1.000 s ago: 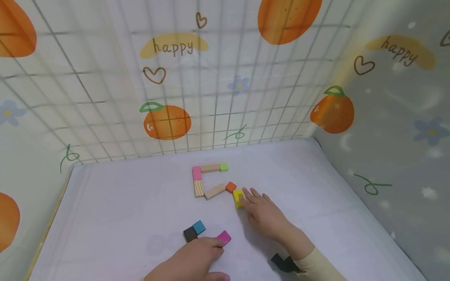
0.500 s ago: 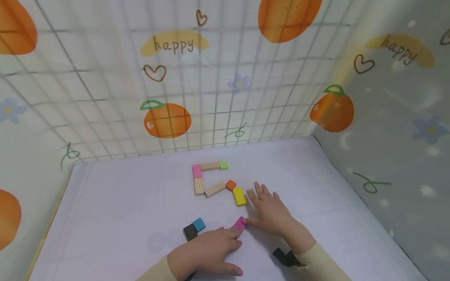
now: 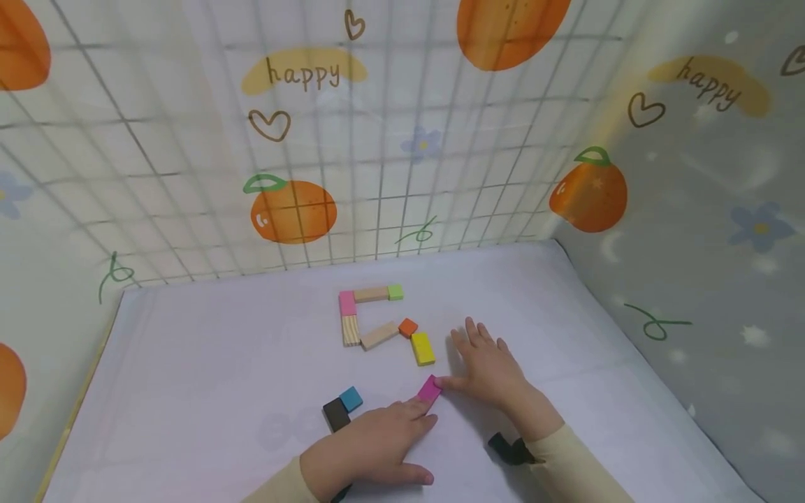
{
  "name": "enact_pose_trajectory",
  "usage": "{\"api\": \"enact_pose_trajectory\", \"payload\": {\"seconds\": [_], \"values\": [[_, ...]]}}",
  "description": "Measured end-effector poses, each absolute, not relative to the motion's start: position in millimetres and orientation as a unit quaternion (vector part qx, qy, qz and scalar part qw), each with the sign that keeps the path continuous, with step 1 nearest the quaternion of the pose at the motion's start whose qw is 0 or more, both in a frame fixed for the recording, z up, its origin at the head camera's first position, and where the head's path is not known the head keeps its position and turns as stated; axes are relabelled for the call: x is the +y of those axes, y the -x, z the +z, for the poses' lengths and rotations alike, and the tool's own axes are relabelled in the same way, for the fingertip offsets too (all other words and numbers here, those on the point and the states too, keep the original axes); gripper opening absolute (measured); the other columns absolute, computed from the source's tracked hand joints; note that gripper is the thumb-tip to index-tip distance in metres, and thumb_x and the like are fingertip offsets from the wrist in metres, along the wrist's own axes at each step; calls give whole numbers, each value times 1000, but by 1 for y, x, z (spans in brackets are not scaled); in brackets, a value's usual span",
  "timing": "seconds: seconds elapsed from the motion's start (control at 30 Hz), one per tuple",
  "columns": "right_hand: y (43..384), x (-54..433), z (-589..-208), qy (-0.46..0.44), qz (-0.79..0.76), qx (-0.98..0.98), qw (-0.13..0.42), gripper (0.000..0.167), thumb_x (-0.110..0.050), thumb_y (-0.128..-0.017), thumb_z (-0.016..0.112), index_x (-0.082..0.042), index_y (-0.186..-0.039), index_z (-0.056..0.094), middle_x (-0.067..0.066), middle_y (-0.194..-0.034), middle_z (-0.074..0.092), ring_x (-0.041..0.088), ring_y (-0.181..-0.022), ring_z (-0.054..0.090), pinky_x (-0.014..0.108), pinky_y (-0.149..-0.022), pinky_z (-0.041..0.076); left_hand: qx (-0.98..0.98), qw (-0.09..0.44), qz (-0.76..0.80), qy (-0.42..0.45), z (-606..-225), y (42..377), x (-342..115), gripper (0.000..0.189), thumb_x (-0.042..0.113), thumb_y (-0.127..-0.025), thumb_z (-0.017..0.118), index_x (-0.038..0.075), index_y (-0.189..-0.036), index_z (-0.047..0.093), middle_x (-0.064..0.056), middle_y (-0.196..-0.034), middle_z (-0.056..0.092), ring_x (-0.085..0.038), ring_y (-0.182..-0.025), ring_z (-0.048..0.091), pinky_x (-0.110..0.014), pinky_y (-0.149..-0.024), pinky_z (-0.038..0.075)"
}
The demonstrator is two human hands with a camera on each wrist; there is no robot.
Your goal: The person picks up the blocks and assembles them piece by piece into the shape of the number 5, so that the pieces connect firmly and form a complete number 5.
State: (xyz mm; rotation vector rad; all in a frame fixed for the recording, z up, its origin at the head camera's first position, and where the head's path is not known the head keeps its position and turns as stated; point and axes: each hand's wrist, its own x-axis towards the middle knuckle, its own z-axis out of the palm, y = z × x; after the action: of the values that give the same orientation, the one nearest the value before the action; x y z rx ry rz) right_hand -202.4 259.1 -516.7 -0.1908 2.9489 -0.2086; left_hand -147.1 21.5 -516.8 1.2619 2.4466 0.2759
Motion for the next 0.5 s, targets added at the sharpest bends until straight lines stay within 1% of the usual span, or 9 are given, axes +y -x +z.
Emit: {"api": "enact_pose_trajectory", "payload": {"seconds": [0.13, 0.27, 0.5], "values": [[205, 261, -516, 55, -66, 993, 87, 105, -68, -75, 76, -9, -155, 41, 24, -165, 24, 48, -151, 23, 72, -114, 24, 872, 183, 91, -445, -514, 145, 23, 87, 73, -86, 59, 23, -155, 42, 3, -162, 39, -12, -149, 37, -39, -112, 46], [206, 263, -516, 46, -71, 993, 87, 104, -66, -76, 76, -9, -155, 40, 24, -165, 22, 47, -152, 22, 72, -115, 23, 875, 199, 93, -431, -512, 146, 26, 89, 72, -85, 62, 25, -157, 37, 5, -163, 37, -12, -150, 34, -41, -113, 45], [209, 266, -519, 49, -67, 994, 74, 102, -66, -77, 75, -9, -154, 41, 24, -165, 23, 47, -151, 23, 72, -115, 24, 879, 216, 94, -414, -515, 148, 31, 92, 72, -84, 64, 27, -158, 34, 7, -164, 35, -12, -151, 34, -43, -111, 47]]}}
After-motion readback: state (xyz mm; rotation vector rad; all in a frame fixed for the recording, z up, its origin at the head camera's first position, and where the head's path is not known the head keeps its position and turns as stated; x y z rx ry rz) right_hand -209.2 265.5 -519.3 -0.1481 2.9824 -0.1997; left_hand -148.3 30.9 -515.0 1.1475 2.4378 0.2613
